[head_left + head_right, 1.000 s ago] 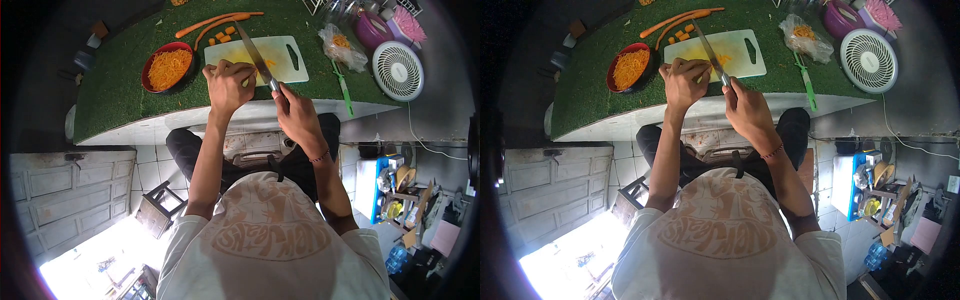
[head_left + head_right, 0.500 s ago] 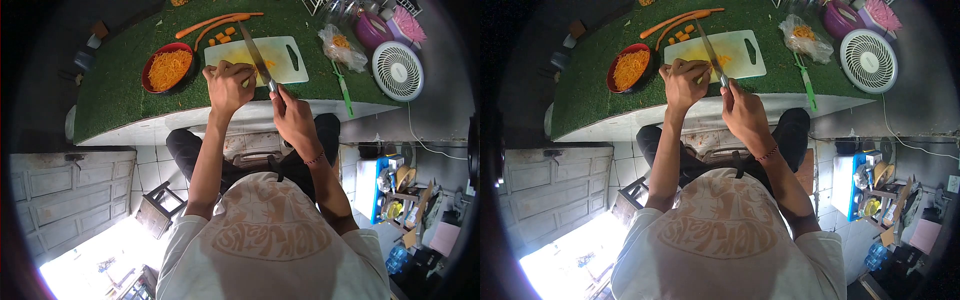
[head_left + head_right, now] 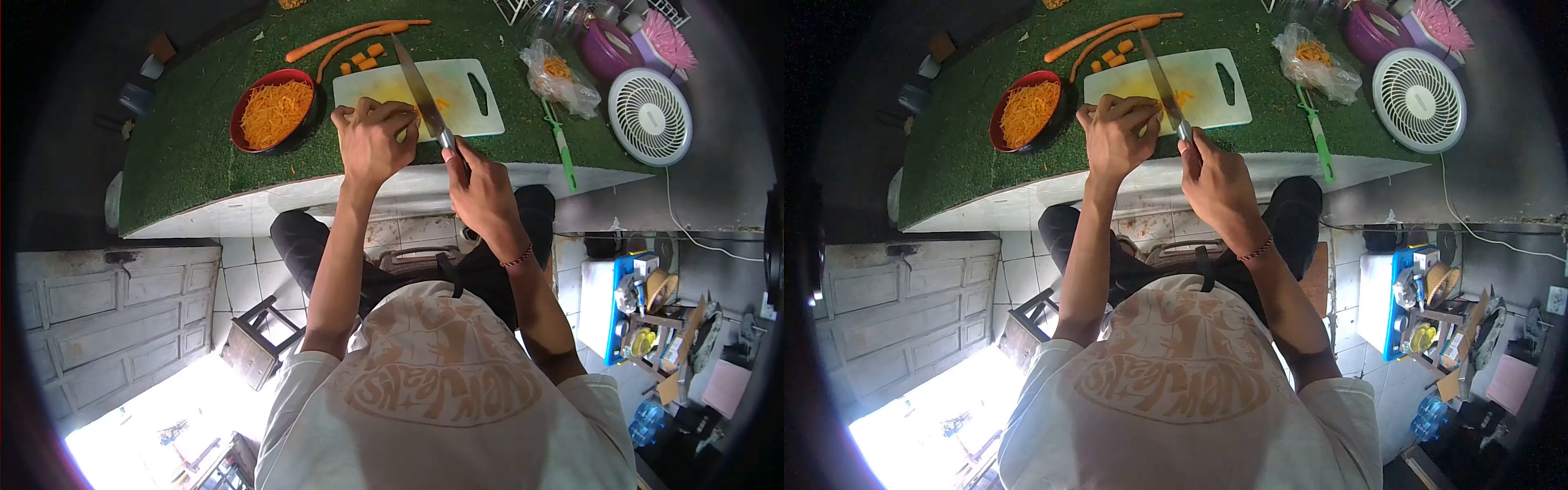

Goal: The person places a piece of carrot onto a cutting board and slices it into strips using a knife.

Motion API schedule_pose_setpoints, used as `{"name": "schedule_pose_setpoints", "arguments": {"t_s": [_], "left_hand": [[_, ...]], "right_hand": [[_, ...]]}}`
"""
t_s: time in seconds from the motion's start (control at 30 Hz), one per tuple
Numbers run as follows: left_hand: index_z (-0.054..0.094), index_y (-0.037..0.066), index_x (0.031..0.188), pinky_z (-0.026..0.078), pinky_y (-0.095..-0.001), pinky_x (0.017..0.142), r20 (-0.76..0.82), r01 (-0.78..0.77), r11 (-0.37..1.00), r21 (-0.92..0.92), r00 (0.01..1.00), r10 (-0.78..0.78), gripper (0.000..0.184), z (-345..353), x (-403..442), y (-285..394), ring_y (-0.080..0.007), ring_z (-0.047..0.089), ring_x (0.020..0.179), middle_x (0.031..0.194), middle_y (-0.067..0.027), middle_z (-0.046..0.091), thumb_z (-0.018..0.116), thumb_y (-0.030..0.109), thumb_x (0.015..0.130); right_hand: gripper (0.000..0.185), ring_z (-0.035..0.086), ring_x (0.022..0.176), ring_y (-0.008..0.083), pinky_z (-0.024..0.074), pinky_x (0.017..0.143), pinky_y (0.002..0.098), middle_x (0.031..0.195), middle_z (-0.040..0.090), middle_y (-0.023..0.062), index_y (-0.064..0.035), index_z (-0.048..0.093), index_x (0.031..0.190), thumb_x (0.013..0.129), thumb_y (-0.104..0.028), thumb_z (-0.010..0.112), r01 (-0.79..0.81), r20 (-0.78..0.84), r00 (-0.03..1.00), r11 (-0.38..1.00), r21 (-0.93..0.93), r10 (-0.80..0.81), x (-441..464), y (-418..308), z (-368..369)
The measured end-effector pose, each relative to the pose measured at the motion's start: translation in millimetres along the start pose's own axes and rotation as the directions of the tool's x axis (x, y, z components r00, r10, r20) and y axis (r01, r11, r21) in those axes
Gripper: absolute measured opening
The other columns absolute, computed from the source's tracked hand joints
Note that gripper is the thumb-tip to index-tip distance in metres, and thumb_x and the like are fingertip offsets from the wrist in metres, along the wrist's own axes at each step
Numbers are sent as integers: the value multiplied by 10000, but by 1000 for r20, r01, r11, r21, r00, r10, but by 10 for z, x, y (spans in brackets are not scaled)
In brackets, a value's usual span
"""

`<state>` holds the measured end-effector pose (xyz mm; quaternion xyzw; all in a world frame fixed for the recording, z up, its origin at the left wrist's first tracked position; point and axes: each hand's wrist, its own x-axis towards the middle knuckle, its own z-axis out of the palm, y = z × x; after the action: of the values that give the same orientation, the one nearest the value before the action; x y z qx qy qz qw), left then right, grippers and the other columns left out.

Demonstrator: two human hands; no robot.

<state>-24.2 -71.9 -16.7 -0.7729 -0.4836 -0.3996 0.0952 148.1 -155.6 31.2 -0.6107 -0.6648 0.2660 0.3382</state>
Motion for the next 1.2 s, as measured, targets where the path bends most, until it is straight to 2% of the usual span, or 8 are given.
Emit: {"name": "schedule_pose_setpoints", "arguments": {"t_s": [0.13,0.27,0.37,0.47,0.57,0.67,0.87,1.2], "left_hand": [[821,213,840,354,-437,893,1,5,1000,-13,1000,-5,59,19,-1,-15,-142,597,893,960,152,763,788,216,792],[818,208,824,356,-440,892,-1,5,1000,-14,1000,-5,55,22,0,-16,-146,603,896,951,152,755,786,221,781],[815,207,817,356,-442,894,1,4,1000,-9,1000,-4,51,27,1,-17,-146,603,896,943,151,754,783,226,782],[824,211,864,346,-432,894,14,1,1000,-12,1000,-1,68,-15,18,0,-141,600,888,962,141,774,779,208,814],[812,208,810,363,-447,888,-20,-9,1000,-17,1000,8,46,28,6,-21,-151,607,886,936,150,755,776,230,791],[820,207,848,351,-436,892,9,-7,1000,-14,1000,7,55,-5,11,-8,-144,604,887,964,137,775,779,203,813],[813,206,810,365,-449,892,-3,-7,1000,-5,1000,7,43,13,17,-8,-152,609,882,936,148,760,781,221,786],[817,205,812,357,-444,913,13,6,999,-37,1000,-6,49,13,28,-19,-140,609,878,937,150,770,773,210,790]], "right_hand": [[192,658,614,410,487,554,468,675,618,227,-6,590,1019,1060,-189,552,-21,14,1000,1000,12,20,20,23,-8],[245,661,523,327,512,513,429,638,613,184,-6,588,1004,1082,-227,519,-185,96,980,977,103,175,30,-77,-68],[270,656,475,244,524,473,384,616,603,137,-2,593,1024,1092,-250,510,-252,119,965,954,164,235,27,-125,-78],[269,652,466,213,519,454,359,609,594,114,-4,601,1061,1093,-256,513,-320,147,945,917,239,291,30,-152,-90],[264,649,462,204,516,449,352,607,590,105,-11,610,1086,1092,-259,518,-272,138,960,931,241,245,33,-64,-76],[263,644,456,204,512,444,351,603,588,103,-11,609,1077,1092,-258,520,-257,138,963,938,233,230,46,-73,-94],[280,639,457,196,510,434,340,633,602,112,-7,606,1075,1094,-272,515,-286,179,952,931,228,248,81,-30,-105],[365,621,462,139,502,430,322,636,568,49,11,633,1097,1099,-336,517,-358,261,921,890,281,288,156,39,-182]]}}
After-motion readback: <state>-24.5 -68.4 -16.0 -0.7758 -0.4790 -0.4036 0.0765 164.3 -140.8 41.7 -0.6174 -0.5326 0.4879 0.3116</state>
